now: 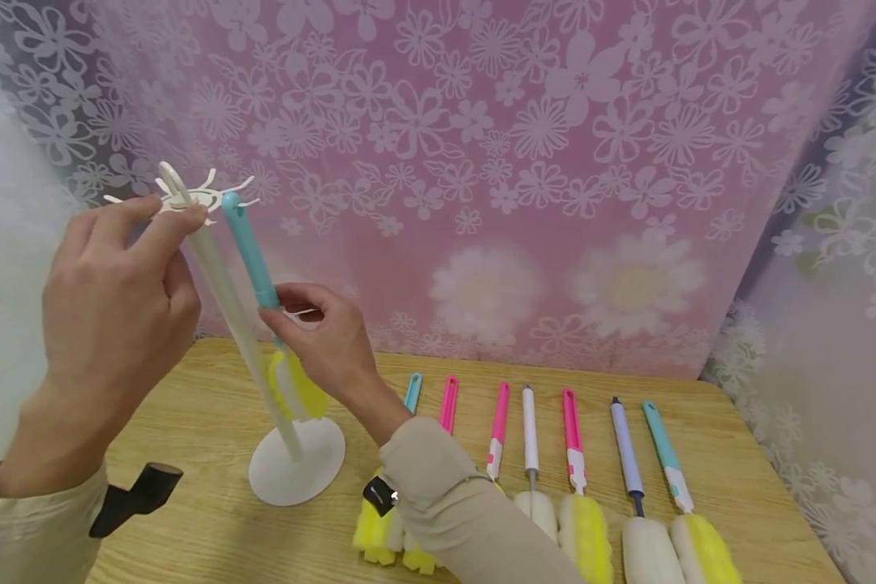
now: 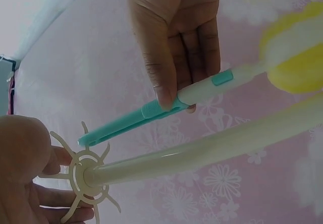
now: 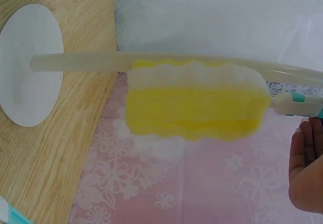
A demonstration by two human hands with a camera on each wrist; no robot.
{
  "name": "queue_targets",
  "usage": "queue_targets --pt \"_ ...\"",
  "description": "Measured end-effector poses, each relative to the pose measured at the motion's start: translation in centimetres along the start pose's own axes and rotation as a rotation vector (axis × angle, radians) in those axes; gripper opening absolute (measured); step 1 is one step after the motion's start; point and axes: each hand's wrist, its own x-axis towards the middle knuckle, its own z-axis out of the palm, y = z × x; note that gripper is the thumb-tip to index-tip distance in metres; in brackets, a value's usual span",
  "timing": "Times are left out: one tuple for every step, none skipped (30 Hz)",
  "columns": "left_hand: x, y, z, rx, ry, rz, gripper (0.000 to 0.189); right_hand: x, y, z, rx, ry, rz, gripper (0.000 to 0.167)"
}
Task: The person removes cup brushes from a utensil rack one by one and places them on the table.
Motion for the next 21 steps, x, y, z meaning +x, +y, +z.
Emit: queue_targets --pt "0.0 0.1 0.0 -0.003 0.000 0.001 0.033 -0.1 -0.1 -0.2 -0.005 0.005 0.002 0.030" --pt "0.0 0.1 0.1 -0.006 0.000 0.001 0.033 -0.2 -0.1 -0.4 -0.006 0.010 0.003 0.030" --pt "0.0 0.2 0.1 -0.009 0.002 0.001 0.033 -0.3 -0.3 -0.7 -0.006 0.014 0.002 0.030" --pt "0.0 0.2 0.1 -0.012 0.002 0.000 0.033 -0.4 -0.4 -0.9 -0.007 0.018 0.001 0.030" --pt "0.0 0.3 0.1 -0.016 0.003 -0.002 0.033 -0.5 -0.5 -1.2 -0.011 0.022 0.002 0.029" --pt "0.0 0.3 0.1 -0.019 0.005 -0.003 0.033 -0.6 -0.6 -1.5 -0.013 0.028 0.004 0.029" --pt "0.0 0.4 0.2 -0.022 0.006 -0.005 0.034 -0.7 -0.7 -1.9 -0.010 0.034 0.004 0.028" --pt "0.0 0.4 0.2 -0.024 0.007 -0.006 0.034 -0.8 -0.8 -2.3 -0.011 0.036 -0.003 0.028" --pt "0.0 0.5 0.2 -0.027 0.007 -0.007 0.034 -0.9 -0.8 -2.8 -0.014 0.039 -0.009 0.028" --pt "0.0 0.5 0.3 -0.028 0.008 -0.008 0.034 -1.0 -0.8 -3.4 -0.018 0.045 -0.013 0.027" --pt "0.0 0.5 0.3 -0.030 0.011 -0.009 0.034 -1.2 -0.9 -4.0 -0.029 0.051 -0.019 0.027" --pt "0.0 0.5 0.3 -0.032 0.015 -0.009 0.034 -1.3 -0.8 -4.8 -0.032 0.060 -0.026 0.026" --pt "0.0 0.5 0.3 -0.034 0.017 -0.011 0.035 -1.4 -0.8 -5.6 -0.038 0.069 -0.034 0.026" --pt "-0.1 0.5 0.4 -0.035 0.021 -0.013 0.035 -1.5 -0.8 -6.5 -0.054 0.081 -0.047 0.026" --pt "-0.1 0.5 0.4 -0.036 0.025 -0.014 0.035 -1.7 -0.7 -7.5 -0.073 0.098 -0.057 0.026" --pt "-0.1 0.5 0.4 -0.036 0.032 -0.016 0.035 -1.8 -0.6 -8.5 -0.092 0.117 -0.064 0.026" --pt "-0.1 0.4 0.4 -0.033 0.036 -0.017 0.035 -1.9 -0.6 -9.6 -0.113 0.139 -0.075 0.025" --pt "-0.1 0.4 0.4 -0.031 0.043 -0.017 0.035 -2.0 -0.5 -10.8 -0.131 0.161 -0.085 0.025" --pt "-0.1 0.4 0.4 -0.029 0.048 -0.016 0.034 -2.1 -0.4 -12.0 -0.148 0.186 -0.090 0.025" --pt "0.0 0.4 0.4 -0.027 0.053 -0.015 0.034 -2.3 -0.4 -13.4 -0.161 0.219 -0.090 0.025" --pt "0.0 0.4 0.4 -0.025 0.058 -0.012 0.033 -2.5 -0.4 -14.7 -0.170 0.253 -0.081 0.025"
